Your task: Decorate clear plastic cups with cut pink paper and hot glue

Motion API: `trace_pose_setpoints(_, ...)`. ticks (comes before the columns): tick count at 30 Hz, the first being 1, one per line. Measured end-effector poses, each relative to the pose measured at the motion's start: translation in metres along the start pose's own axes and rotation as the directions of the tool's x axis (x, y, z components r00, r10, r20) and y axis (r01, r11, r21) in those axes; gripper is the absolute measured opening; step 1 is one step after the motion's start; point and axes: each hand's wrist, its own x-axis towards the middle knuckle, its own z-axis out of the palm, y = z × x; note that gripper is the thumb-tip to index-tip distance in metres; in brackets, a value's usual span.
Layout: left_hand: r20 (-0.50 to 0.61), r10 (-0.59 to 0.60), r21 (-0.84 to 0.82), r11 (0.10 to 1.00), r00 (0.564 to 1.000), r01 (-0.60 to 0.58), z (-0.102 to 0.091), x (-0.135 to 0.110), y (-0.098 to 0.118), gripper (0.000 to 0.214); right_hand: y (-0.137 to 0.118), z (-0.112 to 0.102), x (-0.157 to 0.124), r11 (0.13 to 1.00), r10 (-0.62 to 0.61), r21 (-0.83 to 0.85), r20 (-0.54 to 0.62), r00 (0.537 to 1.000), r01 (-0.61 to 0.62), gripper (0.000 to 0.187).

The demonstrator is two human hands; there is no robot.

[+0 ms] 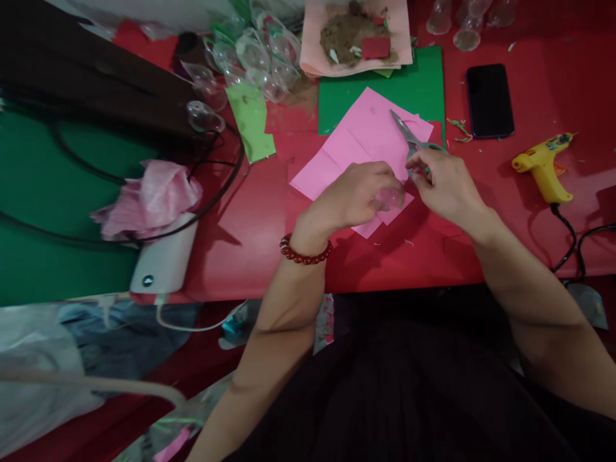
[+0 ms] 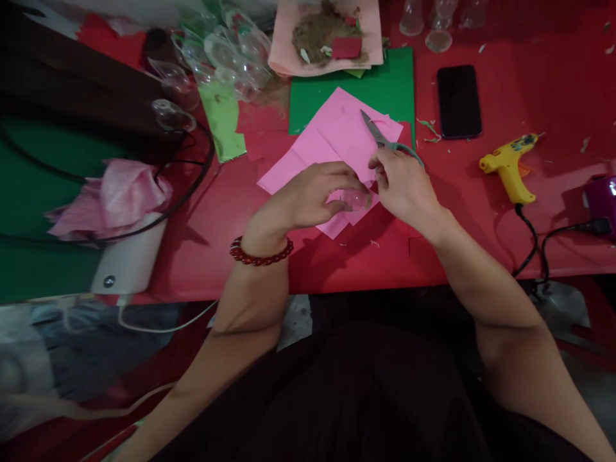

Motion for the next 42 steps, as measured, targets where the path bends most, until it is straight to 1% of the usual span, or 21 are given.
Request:
trace_pose_setpoints(3,0.071,0.086,0.206,0.974,0.994,-0.099,0.000,-0.002,-0.002,0.036,-0.001,0.000,0.000,1.000,0.000,-0.006,-0.014,1.000,0.000,0.023)
trace_pose_setpoints(6,0.117,0.116,0.311,0.939,0.986,-0.147,0.000,-0.003,0.000,0.038,-0.005,0.000,0.000,1.000,0.017,-0.023,-0.021,1.000,-0.017,0.024)
trace_pose_setpoints(11,0.119,0.100,0.327,0.935,0.988,-0.135,0.000,-0.003,0.004,0.043,-0.005,0.001,0.001,0.998,0.034,-0.042,-0.019,0.999,-0.035,0.027)
trace_pose_setpoints(15,0.119,0.088,0.316,0.941,0.989,-0.121,0.000,-0.003,0.004,0.040,0.003,0.004,0.003,0.999,-0.007,0.037,-0.052,0.999,0.009,0.020)
trace_pose_setpoints(19,0.110,0.078,0.302,0.947,0.991,-0.108,0.000,-0.002,0.001,0.031,0.006,0.004,0.004,0.996,-0.002,0.091,-0.053,0.999,0.006,0.014)
trace_pose_setpoints(21,0.089,0.072,0.241,0.966,0.993,-0.092,-0.002,0.000,-0.002,0.021,0.005,0.003,0.006,0.989,0.006,0.146,-0.074,0.997,0.005,0.011)
trace_pose_setpoints(23,0.025,0.071,0.129,0.989,0.997,-0.074,-0.006,0.002,-0.005,0.017,0.006,0.002,0.008,0.968,0.035,0.253,-0.118,0.992,-0.004,0.008)
trace_pose_setpoints(24,-0.025,0.070,0.059,0.996,0.997,-0.068,-0.008,0.003,-0.006,0.021,0.006,0.001,0.009,0.948,0.057,0.317,-0.144,0.988,-0.008,0.011)
trace_pose_setpoints(26,-0.163,0.053,-0.105,0.992,0.985,-0.070,-0.011,0.004,-0.007,0.031,0.007,0.001,0.011,0.899,0.108,0.437,-0.189,0.976,-0.014,0.016)
trace_pose_setpoints(28,-0.323,0.010,-0.281,0.954,0.946,-0.106,-0.014,0.004,-0.009,0.036,0.006,0.000,0.012,0.843,0.159,0.537,-0.224,0.961,-0.014,0.016)
trace_pose_setpoints(30,-0.464,-0.044,-0.449,0.872,0.885,-0.193,-0.015,0.006,-0.011,0.039,0.003,-0.001,0.012,0.788,0.197,0.616,-0.238,0.951,-0.009,0.015)
trace_pose_setpoints(33,-0.586,-0.093,-0.596,0.723,0.805,-0.350,-0.016,0.009,-0.017,0.043,-0.003,-0.002,0.009,0.729,0.195,0.684,-0.222,0.955,0.010,0.024)
trace_pose_setpoints(36,-0.646,-0.150,-0.655,0.613,0.749,-0.442,-0.017,0.012,-0.022,0.040,-0.008,-0.003,0.004,0.723,0.143,0.687,-0.245,0.959,0.068,0.038)
trace_pose_setpoints(38,-0.650,-0.184,-0.695,0.537,0.737,-0.479,-0.015,0.014,-0.022,0.044,-0.012,-0.002,0.001,0.729,0.098,0.681,-0.207,0.973,0.071,0.047)
trace_pose_setpoints(40,-0.630,-0.192,-0.734,0.466,0.753,-0.495,-0.008,0.015,-0.019,0.050,-0.016,0.000,0.000,0.698,0.065,0.716,-0.098,0.993,0.025,0.054)
trace_pose_setpoints(41,-0.611,-0.183,-0.750,0.444,0.770,-0.490,-0.004,0.016,-0.017,0.051,-0.017,0.002,0.000,0.656,0.062,0.754,-0.037,0.997,-0.012,0.056)
trace_pose_setpoints(42,-0.589,-0.167,-0.765,0.433,0.791,-0.477,0.002,0.017,-0.015,0.051,-0.018,0.004,0.000,0.597,0.071,0.801,0.010,0.997,-0.051,0.057)
